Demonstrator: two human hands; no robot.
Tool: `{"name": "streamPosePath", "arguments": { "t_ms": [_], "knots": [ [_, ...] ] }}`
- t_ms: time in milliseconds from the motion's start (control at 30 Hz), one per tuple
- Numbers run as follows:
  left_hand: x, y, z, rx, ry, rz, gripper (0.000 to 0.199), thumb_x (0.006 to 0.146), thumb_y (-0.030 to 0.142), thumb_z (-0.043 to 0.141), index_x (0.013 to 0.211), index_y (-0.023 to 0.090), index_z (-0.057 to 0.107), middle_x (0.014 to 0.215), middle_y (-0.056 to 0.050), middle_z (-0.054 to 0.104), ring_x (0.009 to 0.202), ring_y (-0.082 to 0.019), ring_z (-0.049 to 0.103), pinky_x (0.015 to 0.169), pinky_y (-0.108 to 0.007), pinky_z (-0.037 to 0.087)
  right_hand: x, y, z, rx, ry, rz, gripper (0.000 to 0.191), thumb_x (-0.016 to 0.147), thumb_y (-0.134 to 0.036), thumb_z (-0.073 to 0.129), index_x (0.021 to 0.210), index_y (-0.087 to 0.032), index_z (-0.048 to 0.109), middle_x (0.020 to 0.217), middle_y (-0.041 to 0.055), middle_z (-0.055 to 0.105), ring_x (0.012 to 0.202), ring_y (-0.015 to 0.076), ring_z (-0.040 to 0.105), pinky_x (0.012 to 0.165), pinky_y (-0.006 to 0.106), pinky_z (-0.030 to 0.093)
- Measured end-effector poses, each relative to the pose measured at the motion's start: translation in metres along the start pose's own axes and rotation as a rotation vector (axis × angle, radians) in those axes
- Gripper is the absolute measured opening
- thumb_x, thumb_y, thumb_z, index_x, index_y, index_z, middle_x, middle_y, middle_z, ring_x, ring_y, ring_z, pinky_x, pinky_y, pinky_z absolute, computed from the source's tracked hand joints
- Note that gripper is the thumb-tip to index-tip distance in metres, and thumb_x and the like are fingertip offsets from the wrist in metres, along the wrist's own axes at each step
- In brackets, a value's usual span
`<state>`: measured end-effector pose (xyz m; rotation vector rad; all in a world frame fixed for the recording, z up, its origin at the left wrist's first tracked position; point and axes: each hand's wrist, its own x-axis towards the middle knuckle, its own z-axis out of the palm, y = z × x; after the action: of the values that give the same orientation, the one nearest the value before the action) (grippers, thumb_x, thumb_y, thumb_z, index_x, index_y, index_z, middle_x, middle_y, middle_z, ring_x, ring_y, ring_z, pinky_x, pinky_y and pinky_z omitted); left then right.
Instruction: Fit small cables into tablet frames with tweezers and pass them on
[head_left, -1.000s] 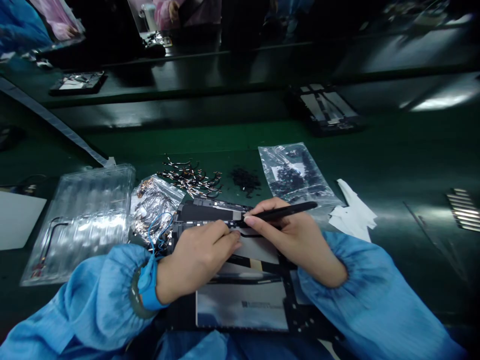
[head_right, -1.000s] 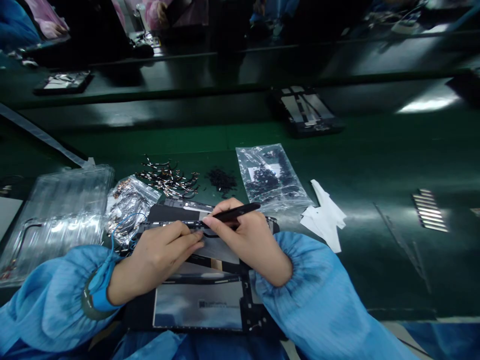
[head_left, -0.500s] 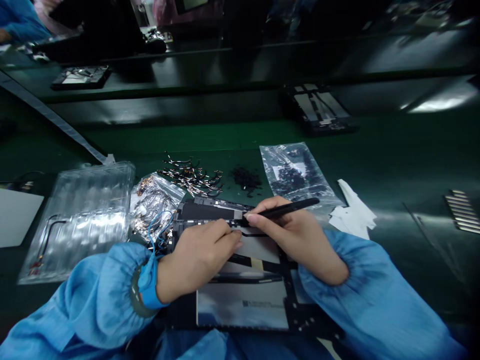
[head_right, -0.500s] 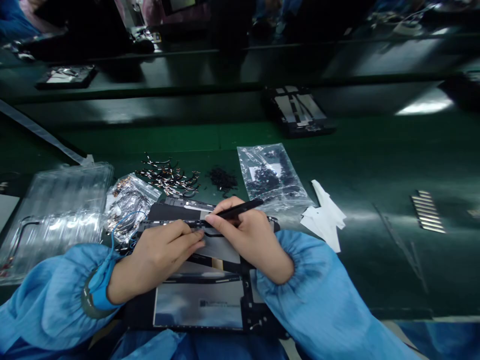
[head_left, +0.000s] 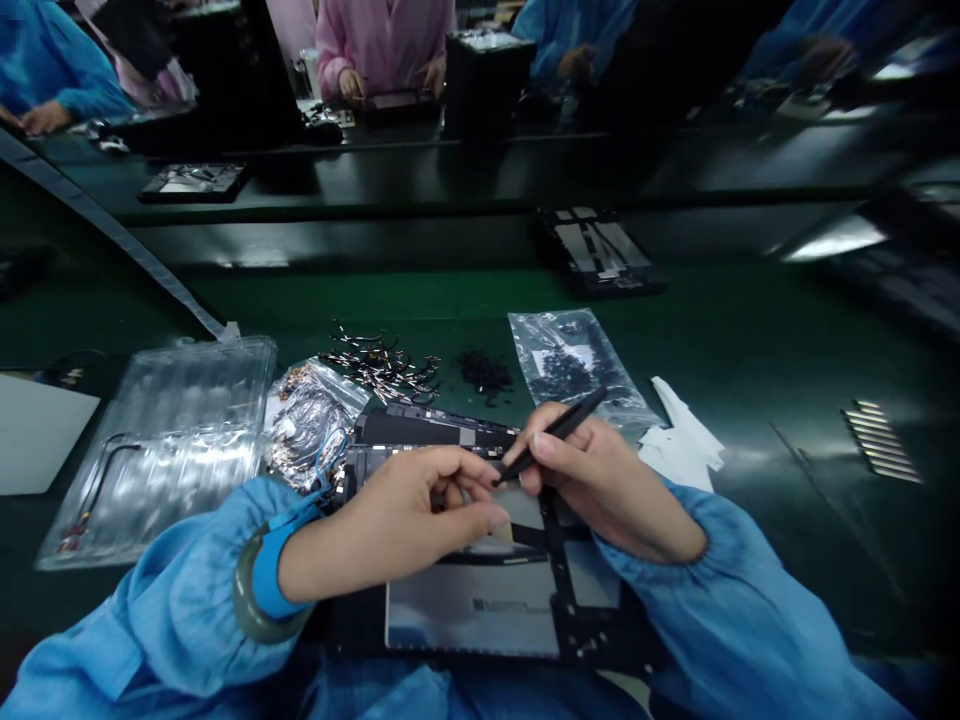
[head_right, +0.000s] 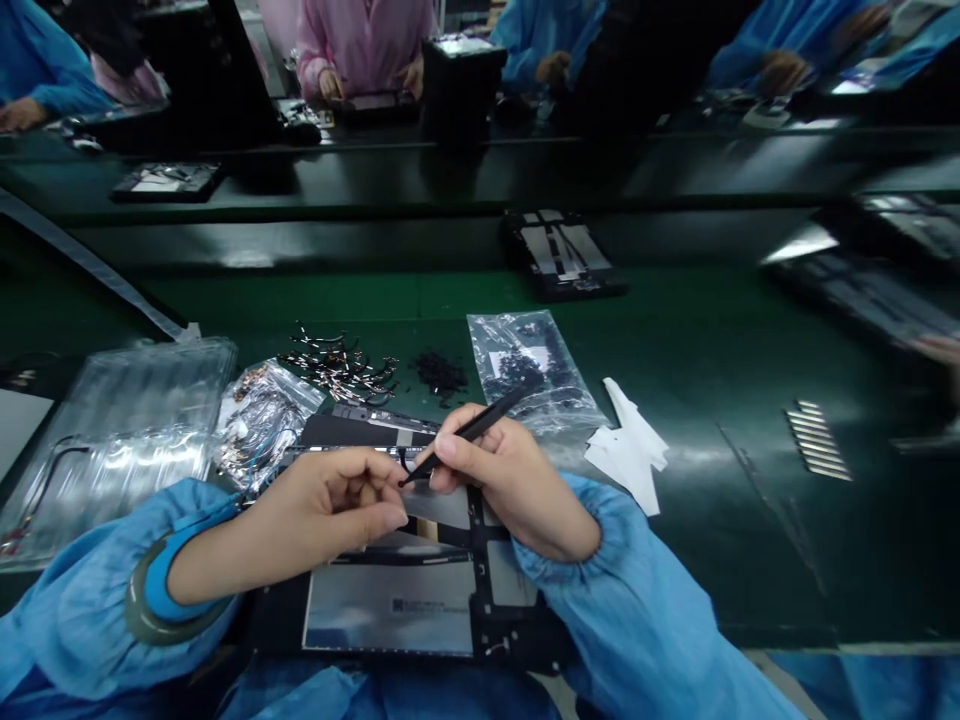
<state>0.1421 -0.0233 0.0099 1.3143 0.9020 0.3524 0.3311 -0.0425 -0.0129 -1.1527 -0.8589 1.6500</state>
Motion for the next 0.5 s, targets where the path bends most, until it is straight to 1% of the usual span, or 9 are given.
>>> {"name": "streamPosePath", "arguments": {
  "t_ms": [100,200,333,400,500],
  "knots": [
    [-0.0021,0.0058,0.0013,-0.029,-0.03,-0.045,0.018,0.077,0.024,0.06,0.091,0.012,0.06,0.06,0.004,0.053,0.048,-0.005,0.043,0.043,-0.016,0.037,0.0003,-0.0001,0.0,0.08,-0.031,0.035,0.033,0.066,-0.04,0.08,0.072,-0.018,0.058,0.068,0.0002,0.068,0.05,0.0077,0.058,0.05,0.017,0.048],
    [-0.0027,0.0066,0.0011,-0.057,-0.05,-0.058,0.018,0.08,0.023,0.057,0.094,0.011,0.059,0.055,0.006,0.049,0.045,-0.005,0.044,0.038,-0.014,0.035,0.0006,0.0006,-0.0013,0.12,-0.045,0.049,0.031,0.068,-0.039,0.08,0.072,-0.018,0.057,0.068,-0.0004,0.068,0.051,0.0064,0.058,0.05,0.015,0.047],
    [-0.0014,0.0018,0.001,-0.101,-0.051,-0.041,0.019,0.081,0.025,0.057,0.096,0.013,0.058,0.057,0.006,0.05,0.045,-0.005,0.046,0.034,-0.013,0.036,0.0015,0.0013,-0.0021,0.135,-0.058,0.044,0.032,0.068,-0.039,0.079,0.072,-0.017,0.056,0.068,0.0,0.069,0.051,0.0061,0.057,0.05,0.015,0.047],
    [0.0,0.0002,0.0011,-0.134,-0.052,-0.052,0.019,0.08,0.026,0.058,0.094,0.013,0.056,0.059,0.005,0.052,0.045,-0.005,0.046,0.032,-0.012,0.036,0.0019,0.0014,-0.0019,0.122,-0.059,0.042,0.032,0.068,-0.04,0.079,0.073,-0.017,0.056,0.064,-0.0005,0.067,0.05,0.0066,0.057,0.05,0.015,0.047],
    [0.0027,-0.0004,0.0013,-0.198,-0.079,-0.085,0.018,0.08,0.029,0.058,0.09,0.015,0.052,0.057,0.007,0.052,0.037,-0.003,0.042,0.03,-0.011,0.033,0.0022,0.0018,-0.0012,0.091,-0.044,0.035,0.034,0.068,-0.041,0.079,0.072,-0.018,0.056,0.061,-0.0014,0.065,0.05,0.0075,0.057,0.051,0.017,0.048]
  ]
}}
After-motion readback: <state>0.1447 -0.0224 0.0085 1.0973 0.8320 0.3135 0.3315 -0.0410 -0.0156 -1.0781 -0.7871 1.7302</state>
